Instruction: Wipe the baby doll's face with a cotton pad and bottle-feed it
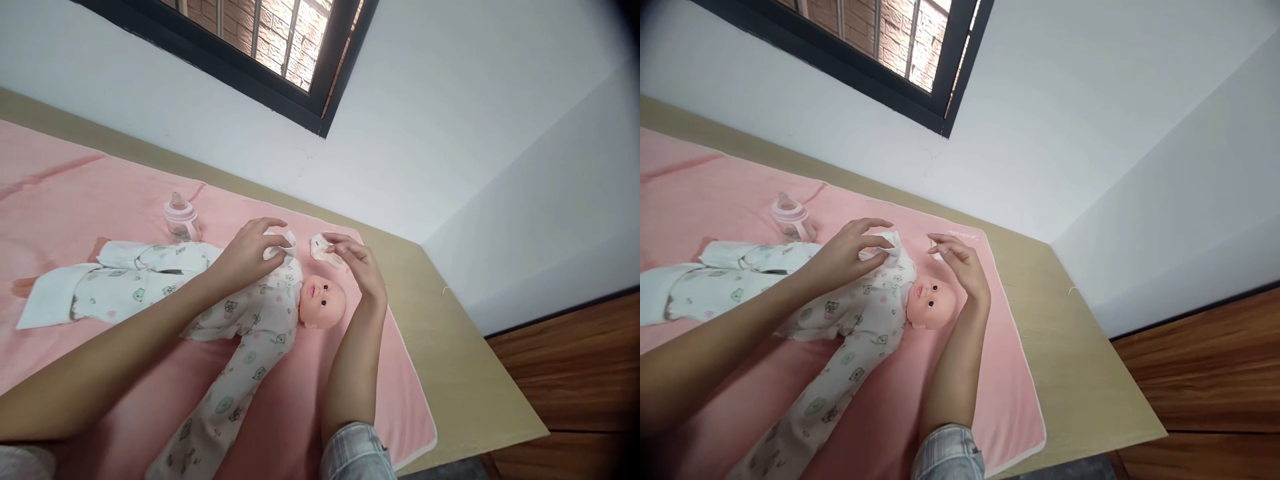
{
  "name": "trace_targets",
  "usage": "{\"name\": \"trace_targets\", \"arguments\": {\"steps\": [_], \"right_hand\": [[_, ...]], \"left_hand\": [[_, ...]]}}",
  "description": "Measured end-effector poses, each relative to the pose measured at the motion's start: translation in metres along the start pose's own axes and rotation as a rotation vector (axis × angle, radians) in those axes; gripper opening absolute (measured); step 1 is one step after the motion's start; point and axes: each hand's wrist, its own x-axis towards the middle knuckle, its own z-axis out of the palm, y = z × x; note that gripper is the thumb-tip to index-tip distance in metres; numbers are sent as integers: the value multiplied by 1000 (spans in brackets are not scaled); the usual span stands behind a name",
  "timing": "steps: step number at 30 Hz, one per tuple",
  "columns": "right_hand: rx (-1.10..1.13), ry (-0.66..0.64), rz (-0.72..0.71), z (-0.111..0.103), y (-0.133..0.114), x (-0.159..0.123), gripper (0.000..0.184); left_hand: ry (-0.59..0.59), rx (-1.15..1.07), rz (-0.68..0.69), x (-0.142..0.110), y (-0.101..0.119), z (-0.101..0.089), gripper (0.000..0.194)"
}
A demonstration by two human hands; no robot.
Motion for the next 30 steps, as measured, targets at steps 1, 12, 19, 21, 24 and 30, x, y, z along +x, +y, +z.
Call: {"name": "trace_targets", "arguments": {"steps": [1,12,19,21,24,30], "right_hand": [[-60,-60,-7,8,-10,0,21],[-230,-159,45,49,-22,6,20],[-294,164,111,9,6,6,15],[-295,305,193,-9,23,5,14],[-395,467,303,-33,49,2,24],[-427,569,346,-45,92,4,44]], "left_hand": [[0,8,10,0,0,-2,26],[-40,44,87,0,-1,-15,29],[-6,22,-12,3,-8,-31,42],[11,32,-49,4,-11,-42,42],[71,66,-127,4,-17,-60,38],[181,95,-256,2,-27,-82,33]]}}
